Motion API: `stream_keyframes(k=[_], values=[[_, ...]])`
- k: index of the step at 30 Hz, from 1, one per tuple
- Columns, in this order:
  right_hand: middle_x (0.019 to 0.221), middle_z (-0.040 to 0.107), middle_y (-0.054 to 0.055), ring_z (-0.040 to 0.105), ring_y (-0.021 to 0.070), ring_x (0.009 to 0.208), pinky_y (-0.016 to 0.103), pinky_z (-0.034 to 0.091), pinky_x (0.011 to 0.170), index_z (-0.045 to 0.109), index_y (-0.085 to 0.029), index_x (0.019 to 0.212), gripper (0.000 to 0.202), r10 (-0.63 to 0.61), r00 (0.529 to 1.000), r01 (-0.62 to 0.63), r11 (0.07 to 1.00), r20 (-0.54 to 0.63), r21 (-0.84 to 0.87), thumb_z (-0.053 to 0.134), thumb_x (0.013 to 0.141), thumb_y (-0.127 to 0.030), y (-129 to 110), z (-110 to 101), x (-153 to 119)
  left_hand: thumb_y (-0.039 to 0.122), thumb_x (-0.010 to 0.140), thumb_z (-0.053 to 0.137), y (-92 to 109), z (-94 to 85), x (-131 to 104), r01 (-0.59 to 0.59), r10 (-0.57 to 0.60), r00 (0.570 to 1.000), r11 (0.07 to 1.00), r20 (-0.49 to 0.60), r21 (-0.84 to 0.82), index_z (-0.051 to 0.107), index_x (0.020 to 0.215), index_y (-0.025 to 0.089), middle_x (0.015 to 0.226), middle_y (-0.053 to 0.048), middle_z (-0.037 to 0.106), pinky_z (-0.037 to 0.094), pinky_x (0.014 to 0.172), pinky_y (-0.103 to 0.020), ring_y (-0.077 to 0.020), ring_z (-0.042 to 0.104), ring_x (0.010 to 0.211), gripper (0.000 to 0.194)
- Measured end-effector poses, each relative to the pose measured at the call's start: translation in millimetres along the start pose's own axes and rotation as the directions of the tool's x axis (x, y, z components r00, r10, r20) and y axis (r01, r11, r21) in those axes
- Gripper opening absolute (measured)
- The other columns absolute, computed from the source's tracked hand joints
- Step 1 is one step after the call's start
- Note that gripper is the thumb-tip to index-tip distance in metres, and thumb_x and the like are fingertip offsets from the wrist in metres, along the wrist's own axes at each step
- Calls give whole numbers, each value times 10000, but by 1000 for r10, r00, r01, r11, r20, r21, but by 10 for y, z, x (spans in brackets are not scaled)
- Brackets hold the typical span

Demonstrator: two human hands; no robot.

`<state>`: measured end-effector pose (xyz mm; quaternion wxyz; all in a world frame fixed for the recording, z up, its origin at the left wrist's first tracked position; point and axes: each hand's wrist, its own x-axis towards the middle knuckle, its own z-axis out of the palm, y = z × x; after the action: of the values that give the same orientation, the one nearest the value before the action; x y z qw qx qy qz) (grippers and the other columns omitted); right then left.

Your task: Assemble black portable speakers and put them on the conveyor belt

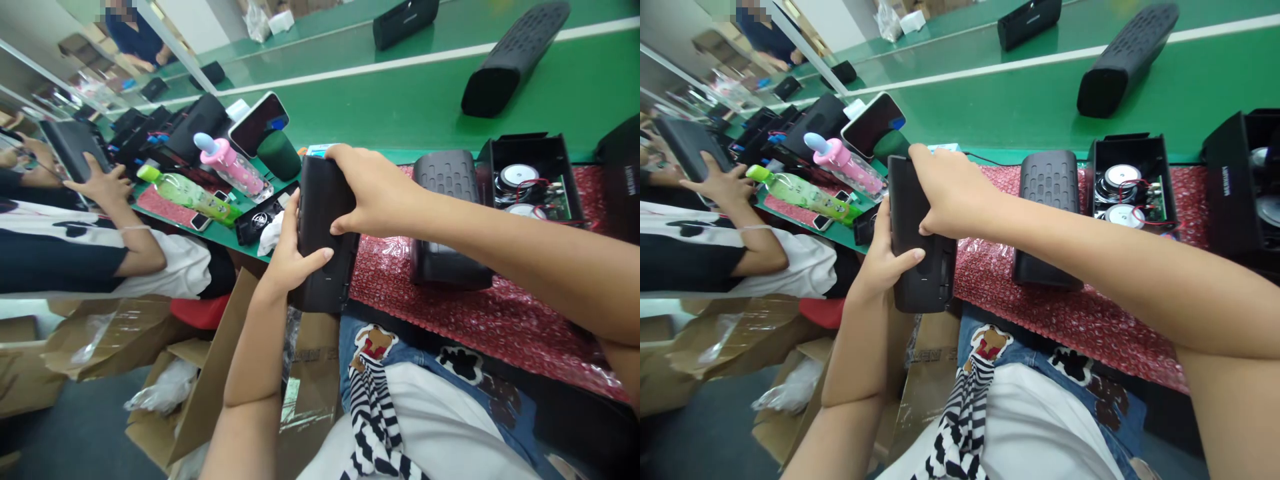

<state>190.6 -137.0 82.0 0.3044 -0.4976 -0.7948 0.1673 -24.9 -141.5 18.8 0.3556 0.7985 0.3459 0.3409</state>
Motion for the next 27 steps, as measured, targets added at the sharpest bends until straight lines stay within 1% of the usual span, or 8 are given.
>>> stream_keyframes(k=[4,8,12,16,20,23,25,27], values=[[1115,520,76,520,320,1100,502,458,920,475,-198,1170,776,-33,999,33,999,20,24,878,523,-344,127,11,45,569,570,810,12,-56,14,15,-19,996,999,91,46,1,1515,298,1582,-131,114,268,1149,-522,-373,196,1438,1273],[1134,518,81,506,317,1114,501,447,940,444,-198,1216,807,-41,999,40,999,29,28,860,531,-296,142,-26,18,547,563,823,53,-29,11,20,-24,996,999,87,49,-1,1513,301,1583,-132,98,249,1157,-526,-366,176,1445,1282],[1164,519,88,484,313,1126,493,426,961,416,-195,1262,839,-101,994,100,995,50,27,826,531,-233,114,-77,-41,540,573,821,108,43,-8,42,-43,998,999,38,25,-5,1501,331,1573,-131,134,267,1148,-532,-361,232,1429,1260],[1200,501,121,458,320,1132,483,411,951,376,-166,1311,883,-132,990,131,991,47,19,788,533,-218,51,-81,-89,524,589,819,145,54,-20,101,-101,995,995,14,1,-27,1492,356,1549,-135,207,350,1102,-528,-352,348,1377,1249],[1194,481,141,435,330,1122,475,397,922,355,-151,1333,896,-65,998,65,998,26,5,763,536,-202,-82,-38,-111,529,591,816,133,24,-17,109,-109,994,994,-5,-1,-7,1499,351,1562,-130,201,353,1099,-526,-354,356,1372,1239],[1143,481,131,431,324,1091,462,389,897,374,-158,1314,871,4,1000,-4,1000,14,-19,753,530,-183,-177,-19,-107,530,585,818,116,15,-29,101,-101,995,994,-13,-40,1,1505,337,1549,-139,249,365,1088,-528,-357,371,1363,1245],[1111,483,115,435,305,1056,441,389,877,388,-176,1296,851,9,1000,-8,999,22,-40,751,526,-182,-216,-22,-100,520,588,820,114,15,-55,97,-98,995,993,-18,-67,-6,1505,339,1542,-143,268,376,1081,-524,-352,376,1362,1248],[1092,486,102,436,289,1029,418,391,858,397,-191,1281,834,-16,999,18,999,37,-51,749,524,-178,-239,-34,-96,508,592,821,120,16,-88,94,-96,995,993,-24,-75,-13,1503,347,1553,-142,243,377,1082,-518,-347,365,1371,1245]])
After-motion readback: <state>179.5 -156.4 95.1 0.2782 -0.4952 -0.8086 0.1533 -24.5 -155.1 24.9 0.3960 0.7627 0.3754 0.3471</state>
